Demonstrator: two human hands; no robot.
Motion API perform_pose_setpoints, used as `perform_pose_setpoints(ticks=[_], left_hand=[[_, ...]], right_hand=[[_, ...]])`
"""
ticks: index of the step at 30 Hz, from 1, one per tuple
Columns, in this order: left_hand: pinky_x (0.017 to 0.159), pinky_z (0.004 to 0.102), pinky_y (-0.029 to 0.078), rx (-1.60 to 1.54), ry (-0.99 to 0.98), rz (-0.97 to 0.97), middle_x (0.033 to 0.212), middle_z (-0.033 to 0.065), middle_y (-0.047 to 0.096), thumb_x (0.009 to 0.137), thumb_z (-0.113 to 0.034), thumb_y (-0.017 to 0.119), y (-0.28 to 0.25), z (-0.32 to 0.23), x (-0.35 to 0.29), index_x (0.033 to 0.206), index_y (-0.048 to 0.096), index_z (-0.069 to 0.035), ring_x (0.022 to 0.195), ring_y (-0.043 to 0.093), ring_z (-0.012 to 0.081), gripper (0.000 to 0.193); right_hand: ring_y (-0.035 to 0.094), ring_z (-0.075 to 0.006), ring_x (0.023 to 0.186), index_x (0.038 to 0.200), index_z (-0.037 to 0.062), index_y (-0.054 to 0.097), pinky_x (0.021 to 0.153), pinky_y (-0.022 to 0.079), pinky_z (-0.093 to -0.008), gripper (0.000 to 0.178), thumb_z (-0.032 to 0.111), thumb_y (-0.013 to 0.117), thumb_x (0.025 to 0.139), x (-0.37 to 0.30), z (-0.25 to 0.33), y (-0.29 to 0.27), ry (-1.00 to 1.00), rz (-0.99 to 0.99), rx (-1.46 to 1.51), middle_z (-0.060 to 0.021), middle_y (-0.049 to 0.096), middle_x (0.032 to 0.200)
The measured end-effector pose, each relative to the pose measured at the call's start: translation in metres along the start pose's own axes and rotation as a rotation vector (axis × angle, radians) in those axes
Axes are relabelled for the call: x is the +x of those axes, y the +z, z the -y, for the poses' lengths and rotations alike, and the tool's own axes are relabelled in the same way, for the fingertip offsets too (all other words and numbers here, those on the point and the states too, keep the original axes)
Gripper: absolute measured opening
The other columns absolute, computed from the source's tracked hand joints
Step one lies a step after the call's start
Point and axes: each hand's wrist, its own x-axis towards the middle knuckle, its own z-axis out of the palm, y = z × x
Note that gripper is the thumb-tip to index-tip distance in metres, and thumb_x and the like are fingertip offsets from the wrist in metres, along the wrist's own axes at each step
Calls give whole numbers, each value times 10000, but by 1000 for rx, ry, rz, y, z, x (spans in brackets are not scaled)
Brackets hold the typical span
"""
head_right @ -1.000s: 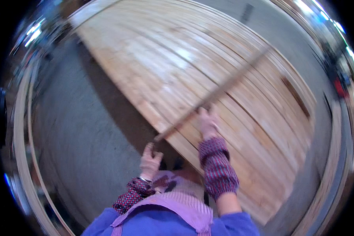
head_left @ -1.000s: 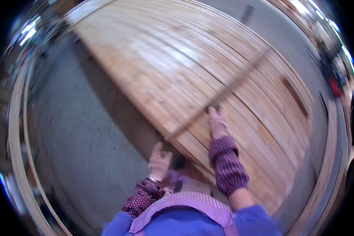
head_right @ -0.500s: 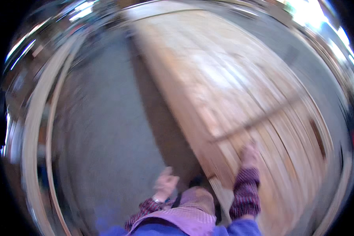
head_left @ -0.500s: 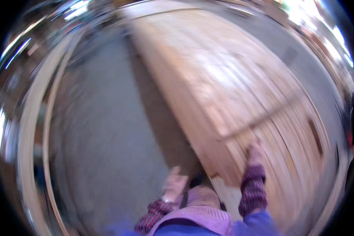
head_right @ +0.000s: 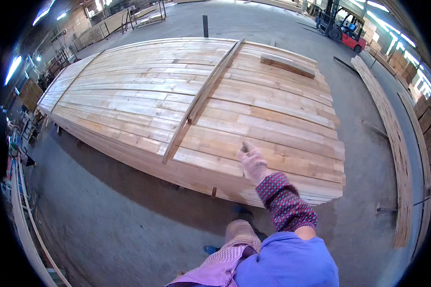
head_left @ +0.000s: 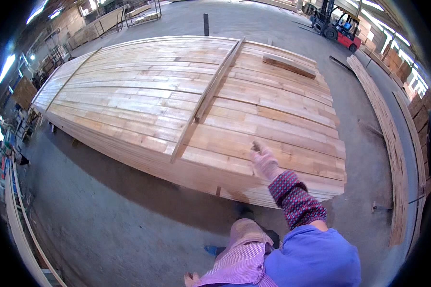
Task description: The person picks up long wooden planks from a pile and stacks them onto a large stack of lumber in a workshop. The person handles the planks one by one, carrying them to the stack and placing them on top.
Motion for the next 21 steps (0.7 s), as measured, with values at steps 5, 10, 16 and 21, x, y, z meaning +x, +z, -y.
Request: perform_pose_setpoints(ticks=[5,10,16,21], left_hand=[[931,379,458,-279,-11,122,1233,217,557,883,-215,608,59,-143,-33,1364,426,39,1093,565,273,574],[794,358,479,-538,438,73,1027,137,591,907,-280,588,161,-313,-102,1321,475,-7,873,577,233,508],[671,354,490,-649,172,-158,840,100,589,917,-244,587,252,-447,-112,1263,485,-41,753,580,245,414],[569,270,498,596,220,-1062,763,31,585,949,-247,561,302,-381,-66,1374,405,-19,626,565,132,507]], right_hand=[[572,-143,897,1313,-29,499,785,491,-275,508,114,663,854,150,-38,-109,-20,-111,-151,-65,616,1011],[591,-275,1072,1348,-31,469,929,472,-336,644,198,718,801,284,-59,-218,107,-158,-553,-170,607,1187],[369,-325,1366,1438,1,346,1112,340,-385,845,328,727,758,436,-77,-320,31,-167,-1047,-209,380,1470],[449,-355,1299,1399,30,405,1082,380,-433,738,258,640,738,502,13,-317,249,-117,-1302,-230,464,1389]])
